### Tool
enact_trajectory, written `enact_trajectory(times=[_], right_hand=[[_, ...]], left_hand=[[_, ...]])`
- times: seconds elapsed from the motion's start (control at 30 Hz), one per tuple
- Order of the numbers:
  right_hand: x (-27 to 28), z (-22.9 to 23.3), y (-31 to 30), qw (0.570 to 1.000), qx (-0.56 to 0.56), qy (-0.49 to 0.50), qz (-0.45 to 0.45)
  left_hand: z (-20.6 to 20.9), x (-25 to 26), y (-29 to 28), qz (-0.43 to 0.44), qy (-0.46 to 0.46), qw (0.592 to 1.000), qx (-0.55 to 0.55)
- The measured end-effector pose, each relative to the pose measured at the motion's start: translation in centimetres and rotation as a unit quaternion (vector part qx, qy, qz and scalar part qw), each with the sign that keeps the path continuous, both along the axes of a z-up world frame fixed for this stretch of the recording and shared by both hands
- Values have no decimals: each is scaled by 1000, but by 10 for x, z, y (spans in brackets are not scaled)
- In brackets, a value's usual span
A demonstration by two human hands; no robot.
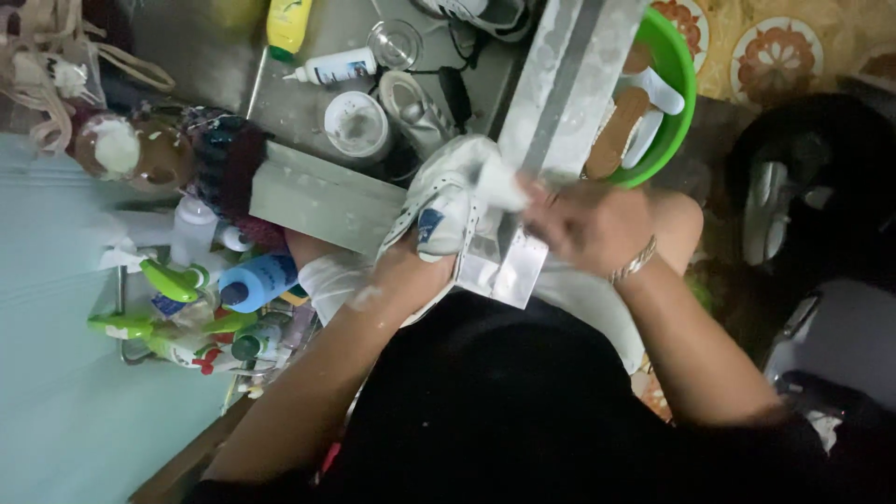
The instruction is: Cleaning and scrubbing a pair of sneakers using brushes and cleaning solution in a sink.
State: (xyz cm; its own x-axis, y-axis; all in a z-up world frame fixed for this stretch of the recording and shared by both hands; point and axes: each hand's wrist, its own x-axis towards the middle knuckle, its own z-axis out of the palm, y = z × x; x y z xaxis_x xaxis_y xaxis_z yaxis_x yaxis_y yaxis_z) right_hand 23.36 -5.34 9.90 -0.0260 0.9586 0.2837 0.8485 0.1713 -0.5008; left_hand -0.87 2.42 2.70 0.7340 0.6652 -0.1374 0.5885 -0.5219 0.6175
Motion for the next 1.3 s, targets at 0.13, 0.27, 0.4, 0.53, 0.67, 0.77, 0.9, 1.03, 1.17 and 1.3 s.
enact_trajectory(times=[0.13, 0.27, 0.4, 0.53, 0.67, 0.77, 0.9, 1.03, 1.17, 1.3], right_hand=[[4, -4, -2, 998, -14, 4, 64], [13, 2, 3, 997, -24, -2, 73], [28, -23, 1, 981, -109, -129, 93], [33, -25, 4, 981, -110, -125, 102], [30, -22, 3, 990, -7, -11, 142], [23, -11, 7, 991, -26, -21, 126], [26, -23, 1, 988, -63, -33, 136], [26, -28, 0, 993, -47, -55, 90], [0, -11, -5, 997, -29, -1, 67], [-5, -41, -6, 978, -9, 186, -95]], left_hand=[[6, -4, 0, -9, 43, 998, -51], [18, 4, 6, 13, 32, 994, -106], [24, 4, 6, 16, 96, 983, -155], [-16, -6, 2, -23, 58, 993, -96], [10, -5, 2, -24, 50, 995, -88], [22, 3, 9, 20, 75, 984, -161], [11, -2, 3, -16, 129, 973, -189], [-13, -4, 5, -25, 75, 987, -140], [-28, -11, 1, -47, 86, 990, -98], [-14, -4, 6, 42, 110, 985, -130]])
